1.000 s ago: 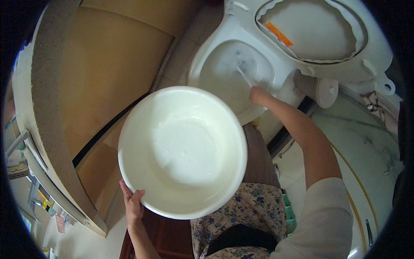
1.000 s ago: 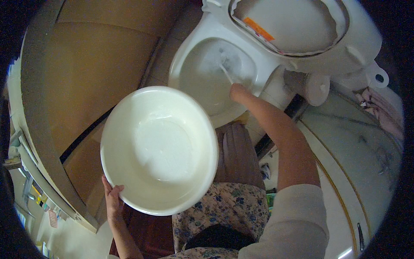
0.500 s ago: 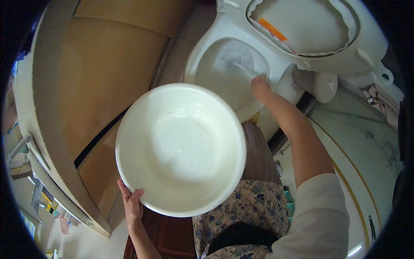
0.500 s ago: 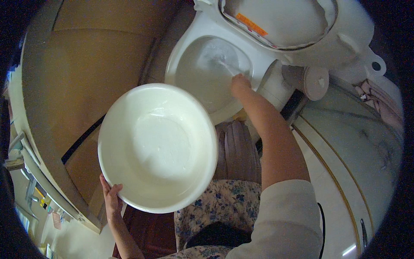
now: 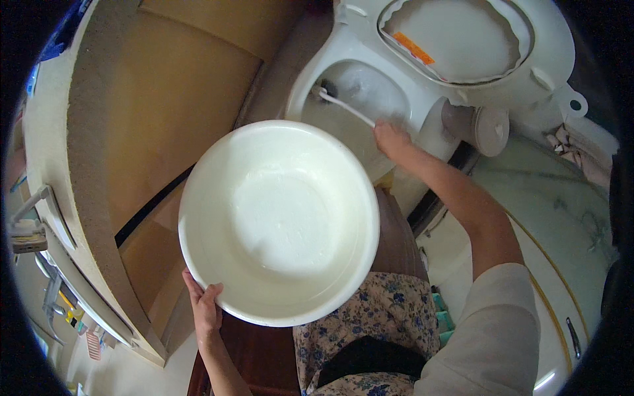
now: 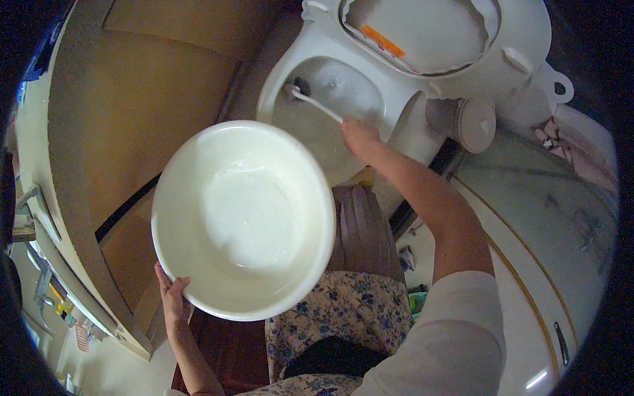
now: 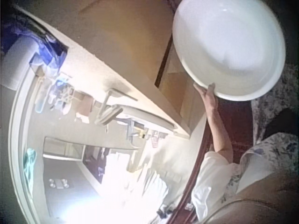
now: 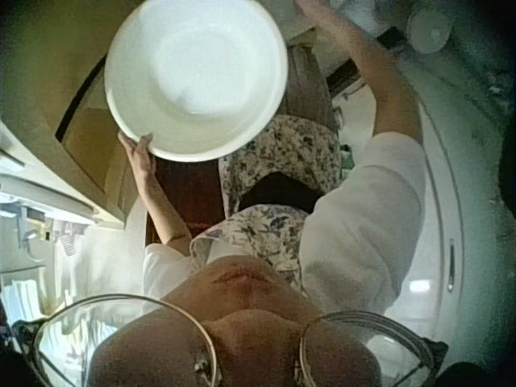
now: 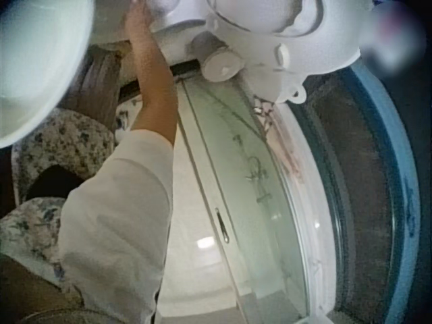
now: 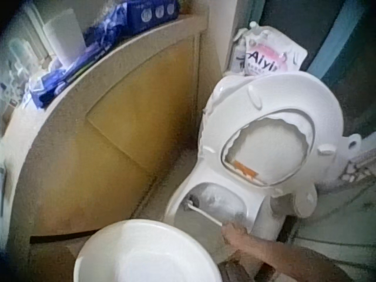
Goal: The person scrubs the inside of a toilet bowl with a toilet brush, then rinses a pair of blue sneakers in a white basin using a handheld shower head. The person repeatedly pours water from the basin into the toilet and continues scrubbing the bowl.
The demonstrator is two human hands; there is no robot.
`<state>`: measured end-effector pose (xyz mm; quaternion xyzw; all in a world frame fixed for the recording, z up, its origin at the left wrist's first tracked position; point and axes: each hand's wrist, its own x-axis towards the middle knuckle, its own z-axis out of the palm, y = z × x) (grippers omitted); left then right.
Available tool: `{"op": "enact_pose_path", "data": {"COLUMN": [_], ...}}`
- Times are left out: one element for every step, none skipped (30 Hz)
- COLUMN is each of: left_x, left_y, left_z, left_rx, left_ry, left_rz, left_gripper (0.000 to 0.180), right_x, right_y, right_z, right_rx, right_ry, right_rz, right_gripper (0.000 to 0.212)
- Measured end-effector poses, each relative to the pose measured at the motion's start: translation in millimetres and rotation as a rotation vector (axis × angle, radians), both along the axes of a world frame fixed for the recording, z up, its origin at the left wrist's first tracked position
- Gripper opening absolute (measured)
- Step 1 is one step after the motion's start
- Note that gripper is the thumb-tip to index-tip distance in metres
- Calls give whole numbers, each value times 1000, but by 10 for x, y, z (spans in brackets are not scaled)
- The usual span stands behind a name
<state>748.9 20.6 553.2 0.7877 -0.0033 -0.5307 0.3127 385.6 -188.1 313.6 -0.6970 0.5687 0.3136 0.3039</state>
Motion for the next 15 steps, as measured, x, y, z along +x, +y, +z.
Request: {"op": "enact_pose_path", "data": {"left_x": [-9,-12,0,20,28,21,14,10,7,7,-4,-15,-20,-23,-11], "left_y": [-12,-4,31,87,126,137,125,123,129,136,147,158,175,187,201], "left_z": [-13,-10,-7,-6,1,7,-2,2,9,21,40,60,79,97,95], "left_rx": [-4,-10,-15,-21,-27,-26,-30,-32,-40,-46,-53,-50,-46,-44,-54], "left_ry": [-2,-7,2,8,14,20,30,37,34,36,35,30,23,18,26], "left_rz": [-5,-4,-12,-16,-21,-20,-24,-25,-25,-27,-25,-21,-15,-8,-6], "left_gripper": [58,58,58,58,57,57,57,57,57,57,57,57,57,57,58], "right_x": [-100,-172,-249,-272,-308,-377,-494,-598,-726,-875,-976,-1045,-1035,-1024,-945], "right_y": [-117,-241,-290,-370,-405,-394,-377,-349,-290,-180,-70,83,278,467,675], "right_z": [-71,-88,-82,-1,45,42,59,60,47,31,0,-40,-46,-38,-9], "right_rx": [-32,-65,-109,-153,-198,-224,-256,-286,-215,-141,-69,-9,44,75,93], "right_ry": [31,58,60,59,57,46,40,30,46,66,82,54,21,-2,-26], "right_rz": [49,104,78,56,33,16,-4,-23,-35,-50,-61,-321,-543,-767,-959], "right_gripper": [22,23,23,23,24,24,25,25,27,29,32,33,36,40,46]}}
